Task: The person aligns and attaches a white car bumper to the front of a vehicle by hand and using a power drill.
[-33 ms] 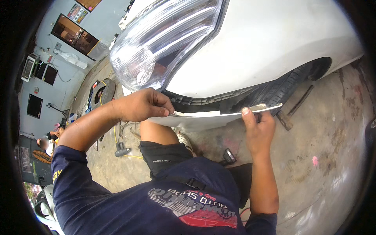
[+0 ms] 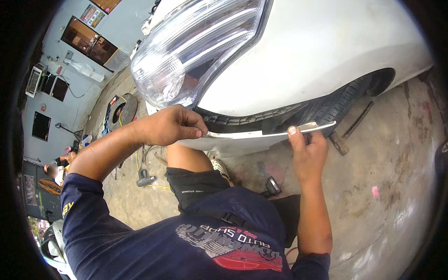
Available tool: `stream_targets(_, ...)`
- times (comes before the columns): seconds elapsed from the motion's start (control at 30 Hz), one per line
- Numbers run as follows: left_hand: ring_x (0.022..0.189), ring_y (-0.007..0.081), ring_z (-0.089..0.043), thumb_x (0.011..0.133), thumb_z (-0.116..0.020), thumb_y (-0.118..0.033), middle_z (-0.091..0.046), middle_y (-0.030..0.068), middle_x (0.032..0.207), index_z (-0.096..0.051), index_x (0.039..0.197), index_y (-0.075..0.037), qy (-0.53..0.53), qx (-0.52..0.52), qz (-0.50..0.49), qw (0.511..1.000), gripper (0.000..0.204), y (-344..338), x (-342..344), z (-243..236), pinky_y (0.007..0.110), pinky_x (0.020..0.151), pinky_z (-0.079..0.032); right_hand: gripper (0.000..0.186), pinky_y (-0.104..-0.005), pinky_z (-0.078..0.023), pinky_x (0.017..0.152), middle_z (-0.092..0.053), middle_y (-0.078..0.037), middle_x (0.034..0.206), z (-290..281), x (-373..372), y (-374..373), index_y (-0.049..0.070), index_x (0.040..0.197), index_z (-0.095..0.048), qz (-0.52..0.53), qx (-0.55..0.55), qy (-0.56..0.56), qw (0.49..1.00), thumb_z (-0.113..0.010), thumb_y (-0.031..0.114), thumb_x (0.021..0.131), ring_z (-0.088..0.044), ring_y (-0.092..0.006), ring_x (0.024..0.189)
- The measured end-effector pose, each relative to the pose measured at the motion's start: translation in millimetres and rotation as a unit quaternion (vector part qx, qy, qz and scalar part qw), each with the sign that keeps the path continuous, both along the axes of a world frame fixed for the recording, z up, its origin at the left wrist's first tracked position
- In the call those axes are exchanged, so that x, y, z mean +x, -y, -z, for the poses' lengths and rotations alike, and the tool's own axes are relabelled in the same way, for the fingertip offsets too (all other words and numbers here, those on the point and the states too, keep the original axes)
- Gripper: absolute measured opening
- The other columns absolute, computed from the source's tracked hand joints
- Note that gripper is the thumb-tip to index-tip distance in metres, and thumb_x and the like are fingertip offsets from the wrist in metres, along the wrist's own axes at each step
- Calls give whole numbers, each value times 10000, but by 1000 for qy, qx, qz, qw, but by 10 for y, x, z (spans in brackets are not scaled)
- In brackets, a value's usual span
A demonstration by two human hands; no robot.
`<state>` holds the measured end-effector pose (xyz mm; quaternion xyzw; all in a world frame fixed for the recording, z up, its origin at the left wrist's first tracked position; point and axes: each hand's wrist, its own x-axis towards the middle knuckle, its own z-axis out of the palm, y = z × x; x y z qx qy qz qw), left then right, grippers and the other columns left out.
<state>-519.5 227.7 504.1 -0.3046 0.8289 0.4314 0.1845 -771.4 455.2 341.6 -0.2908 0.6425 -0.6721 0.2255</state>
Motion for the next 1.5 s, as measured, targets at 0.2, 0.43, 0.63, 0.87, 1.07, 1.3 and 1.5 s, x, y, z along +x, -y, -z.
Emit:
stream_targets(0.2, 1029, 137, -717, 1074, -734, -194, -819, 57, 1069, -823, 1219, -22, -28, -1, -55, 998, 241, -27, -19, -15, 327, 970, -555, 400, -308, -489, 717, -704, -22, 863, 7, -69, 101, -14, 1020, -741, 6, 1, -21, 1000, -818, 378, 1006, -605, -116, 782)
stream_targets(0.43, 929, 213, -728, 1023, -747, -266, -810, 128, 963, -848, 1116, -30, -13, -72, -74, 995, 273, -92, -182, 122, 377, 894, -567, 410, -316, -496, 737, -714, -35, 885, 50, -98, 117, -34, 1047, -733, 15, 26, -11, 999, -798, 370, 1022, -619, -129, 818)
stream_targets(0.63, 877, 191, -731, 964, -748, -241, -803, 108, 904, -853, 1063, -30, 13, -132, -82, 988, 255, -139, -223, 158, 360, 849, -583, 447, -321, -514, 823, -730, -61, 954, 169, -159, 241, -57, 1108, -742, 10, -26, -30, 999, -781, 382, 1036, -633, -133, 894)
stream_targets(0.87, 1009, 122, -712, 1049, -790, -258, -816, 68, 1080, -802, 1229, 6, -67, -72, -106, 990, 320, -108, -117, 155, 336, 963, -566, 473, -320, -515, 901, -750, -75, 1034, 258, -255, 332, -68, 1192, -752, 2, -42, 22, 999, -770, 381, 1044, -645, -148, 971)
stream_targets(1.07, 1123, 357, -769, 907, -841, -127, -774, 196, 1204, -796, 1244, -36, -296, -394, 33, 869, 353, -400, 279, 205, 431, 958, -611, 485, -298, -516, 782, -709, -42, 939, 408, -400, 402, -21, 1108, -789, 43, 10, -4, 999, -775, 457, 1024, -622, -120, 877)
stream_targets(1.3, 994, 318, -747, 808, -854, -60, -733, 119, 1141, -789, 1219, -12, -338, -412, 177, 828, 418, -756, 621, 586, 418, 849, -619, 481, -268, -441, 583, -614, 10, 843, 463, -493, 546, -8, 1082, -768, 42, -13, 63, 997, -796, 467, 1015, -529, -85, 702)
stream_targets(1.5, 1123, 325, -739, 779, -847, -91, -732, 116, 1184, -791, 1237, -26, -355, -394, 229, 816, 466, -704, 352, 999, 439, 948, -611, 508, -271, -429, 583, -573, 18, 819, 508, -520, 596, 4, 1005, -726, 31, -7, 86, 996, -797, 507, 1016, -501, -83, 698)
